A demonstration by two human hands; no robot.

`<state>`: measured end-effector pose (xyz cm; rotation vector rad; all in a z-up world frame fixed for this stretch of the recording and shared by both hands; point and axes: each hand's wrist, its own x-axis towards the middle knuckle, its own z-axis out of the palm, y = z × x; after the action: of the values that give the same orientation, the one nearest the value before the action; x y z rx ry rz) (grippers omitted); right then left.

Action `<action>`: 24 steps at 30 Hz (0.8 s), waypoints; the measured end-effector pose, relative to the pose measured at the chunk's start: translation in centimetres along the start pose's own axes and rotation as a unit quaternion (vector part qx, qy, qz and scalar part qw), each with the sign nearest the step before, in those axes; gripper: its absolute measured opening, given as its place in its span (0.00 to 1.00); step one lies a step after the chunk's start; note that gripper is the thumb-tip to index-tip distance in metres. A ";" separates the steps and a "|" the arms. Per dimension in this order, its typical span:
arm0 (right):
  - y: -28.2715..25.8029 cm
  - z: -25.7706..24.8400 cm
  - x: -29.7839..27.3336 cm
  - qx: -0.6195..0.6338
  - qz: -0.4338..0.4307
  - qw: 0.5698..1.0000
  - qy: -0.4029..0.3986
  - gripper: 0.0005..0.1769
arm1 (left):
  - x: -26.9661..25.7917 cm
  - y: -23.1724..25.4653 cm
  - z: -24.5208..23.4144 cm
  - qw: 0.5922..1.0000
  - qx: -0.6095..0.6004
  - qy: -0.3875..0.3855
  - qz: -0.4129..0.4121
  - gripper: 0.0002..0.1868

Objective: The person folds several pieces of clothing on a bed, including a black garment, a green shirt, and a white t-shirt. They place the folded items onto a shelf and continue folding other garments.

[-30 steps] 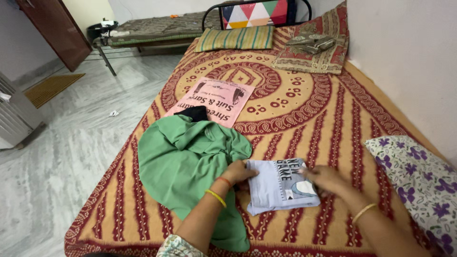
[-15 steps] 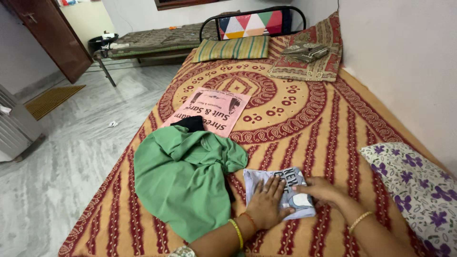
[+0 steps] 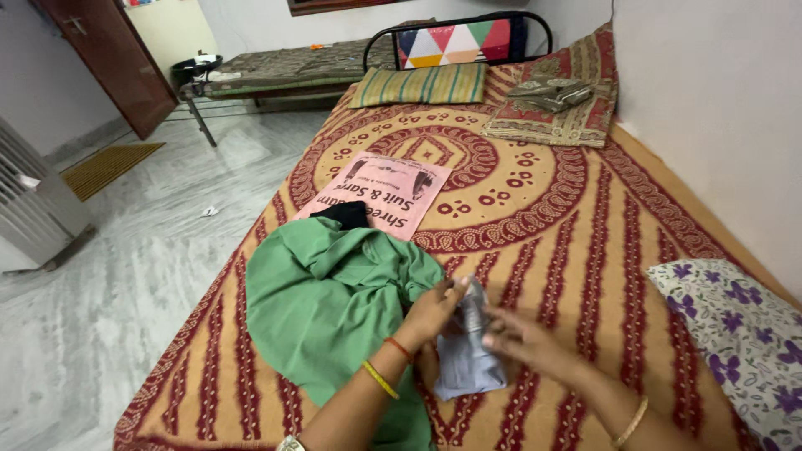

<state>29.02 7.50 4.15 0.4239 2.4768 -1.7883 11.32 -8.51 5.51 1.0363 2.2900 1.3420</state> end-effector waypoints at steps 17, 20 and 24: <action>4.0 2.2 2.3 -0.035 0.144 0.987 0.066 0.35 | 2.6 -8.9 0.5 0.969 0.217 -0.117 -0.015 0.45; 3.0 3.3 2.3 0.102 0.166 0.977 0.085 0.38 | 2.7 -9.6 1.3 0.982 0.138 -0.118 -0.044 0.44; 1.7 3.0 1.4 0.186 0.177 0.965 0.045 0.38 | 2.4 -9.2 1.2 0.991 -0.010 -0.129 -0.046 0.36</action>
<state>27.78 5.42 1.35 0.9212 1.9387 -2.1015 6.35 -8.86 -2.63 1.0194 2.1025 1.1203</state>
